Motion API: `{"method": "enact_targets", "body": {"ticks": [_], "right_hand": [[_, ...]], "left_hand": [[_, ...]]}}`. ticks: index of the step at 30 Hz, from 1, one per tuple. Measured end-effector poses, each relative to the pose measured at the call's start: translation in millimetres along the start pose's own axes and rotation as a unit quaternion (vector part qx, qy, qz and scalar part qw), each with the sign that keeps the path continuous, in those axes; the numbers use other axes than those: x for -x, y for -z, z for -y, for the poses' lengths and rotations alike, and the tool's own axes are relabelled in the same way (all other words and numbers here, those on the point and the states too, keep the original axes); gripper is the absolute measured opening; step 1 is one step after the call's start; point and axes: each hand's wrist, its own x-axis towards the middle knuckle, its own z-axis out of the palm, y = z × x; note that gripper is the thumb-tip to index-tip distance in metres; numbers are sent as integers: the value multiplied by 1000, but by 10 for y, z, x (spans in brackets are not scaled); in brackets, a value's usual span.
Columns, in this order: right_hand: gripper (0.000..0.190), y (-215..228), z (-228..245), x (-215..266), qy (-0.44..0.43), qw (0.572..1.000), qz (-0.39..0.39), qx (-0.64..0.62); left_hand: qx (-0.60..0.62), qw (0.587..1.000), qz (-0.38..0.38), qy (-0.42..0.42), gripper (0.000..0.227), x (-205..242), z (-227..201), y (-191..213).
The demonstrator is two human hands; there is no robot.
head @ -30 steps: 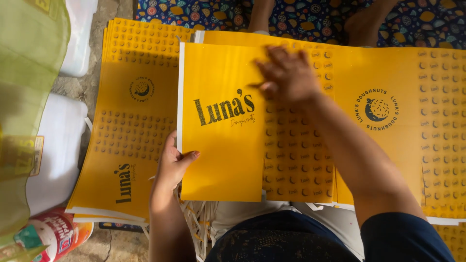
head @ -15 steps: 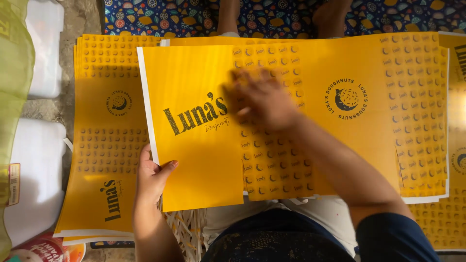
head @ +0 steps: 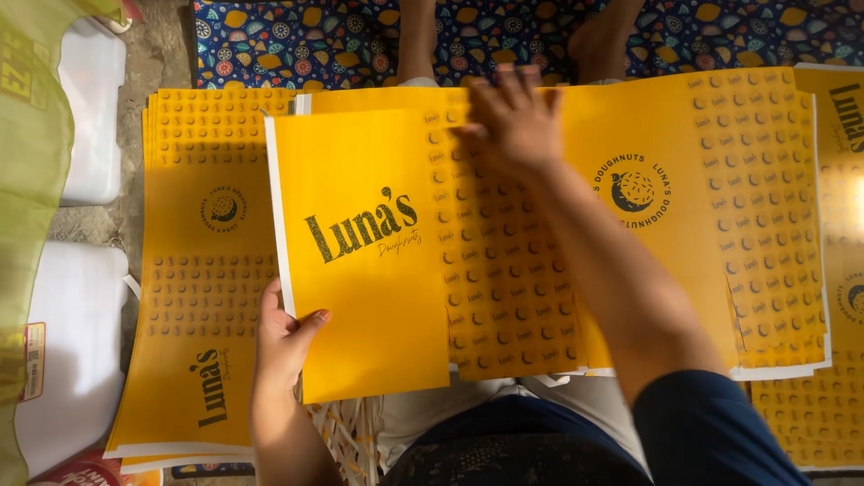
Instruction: Peeling off waste paper strips from the edges of printed paper bags
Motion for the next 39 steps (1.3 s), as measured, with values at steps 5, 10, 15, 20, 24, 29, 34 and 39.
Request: {"method": "enact_targets", "body": {"ticks": [5,10,15,20,24,29,34,39], "right_hand": [[65,448,-1092,776,-105,991,-58,-51],[57,612,-2190,1846,-211,968,-128,-51],[79,-399,-4087,3087,-524,822,-61,-216],[33,380,-2937,3144,-454,860,-126,-198],[30,701,-2414,3111,-427,893,-96,-108],[62,1038,-2063,3050,-455,830,-216,-239],[19,1134,-2179,3252,-452,753,-194,-437],[19,967,-2510,3476,-447,766,-209,-411]], "left_hand": [[46,993,10,-106,77,36,183,52],[46,989,-1,-142,70,85,198,55],[61,985,-3,-159,65,97,177,58],[90,978,7,-186,64,82,114,45],[80,978,11,-193,66,136,-31,124],[28,979,-42,-199,62,195,-106,350],[7,976,-39,-216,66,302,-329,414],[16,970,-37,-240,72,326,-299,406]]}}
